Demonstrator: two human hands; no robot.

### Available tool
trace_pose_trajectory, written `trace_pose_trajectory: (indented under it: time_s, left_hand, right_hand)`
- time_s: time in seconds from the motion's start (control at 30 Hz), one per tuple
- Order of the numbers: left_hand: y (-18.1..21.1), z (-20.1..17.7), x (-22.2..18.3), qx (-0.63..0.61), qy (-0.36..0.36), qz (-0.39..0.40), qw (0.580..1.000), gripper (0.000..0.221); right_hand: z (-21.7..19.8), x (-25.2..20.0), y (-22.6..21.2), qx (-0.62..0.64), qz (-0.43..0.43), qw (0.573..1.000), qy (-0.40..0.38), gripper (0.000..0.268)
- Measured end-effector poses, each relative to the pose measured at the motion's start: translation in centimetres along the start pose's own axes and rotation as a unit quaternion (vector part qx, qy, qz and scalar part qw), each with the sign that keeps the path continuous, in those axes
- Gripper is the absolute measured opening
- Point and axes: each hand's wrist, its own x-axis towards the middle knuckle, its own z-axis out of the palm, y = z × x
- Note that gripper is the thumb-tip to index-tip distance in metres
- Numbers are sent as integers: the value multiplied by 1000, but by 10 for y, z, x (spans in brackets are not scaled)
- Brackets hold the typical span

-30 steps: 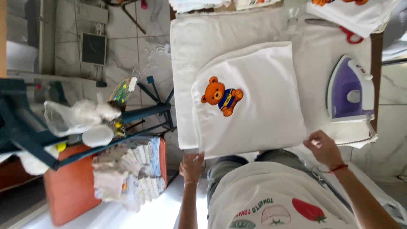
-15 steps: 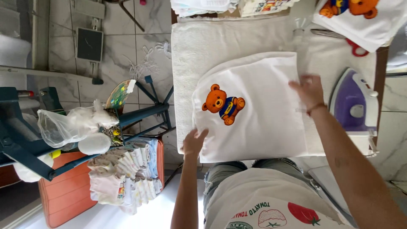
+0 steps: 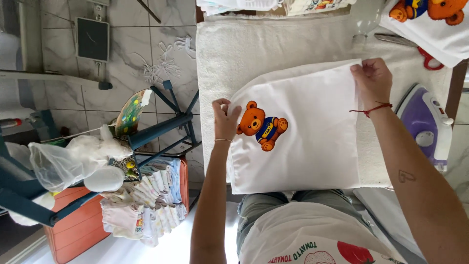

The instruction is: Ironing and folding baby clothes on a pressing table

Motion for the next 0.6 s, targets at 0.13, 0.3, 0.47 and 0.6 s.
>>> trace_pose_trajectory:
  time_s: [0.13,0.3,0.47,0.6]
  left_hand:
    - [-4,-5,19,93,-5,145,985,13]
    - [13,-2,13,118,22,117,986,8]
    - [3,-32,-49,294,-75,195,933,21]
    - [52,-58,-152,370,-162,-127,906,17]
  right_hand:
    - [6,7,-2,19,-99,994,-52,23]
    - [-8,-5,-28,-166,-201,958,-117,36]
    - [-68,-54,-66,-210,-138,954,-166,30]
    - [-136,-90,-32,1,78,970,-230,41]
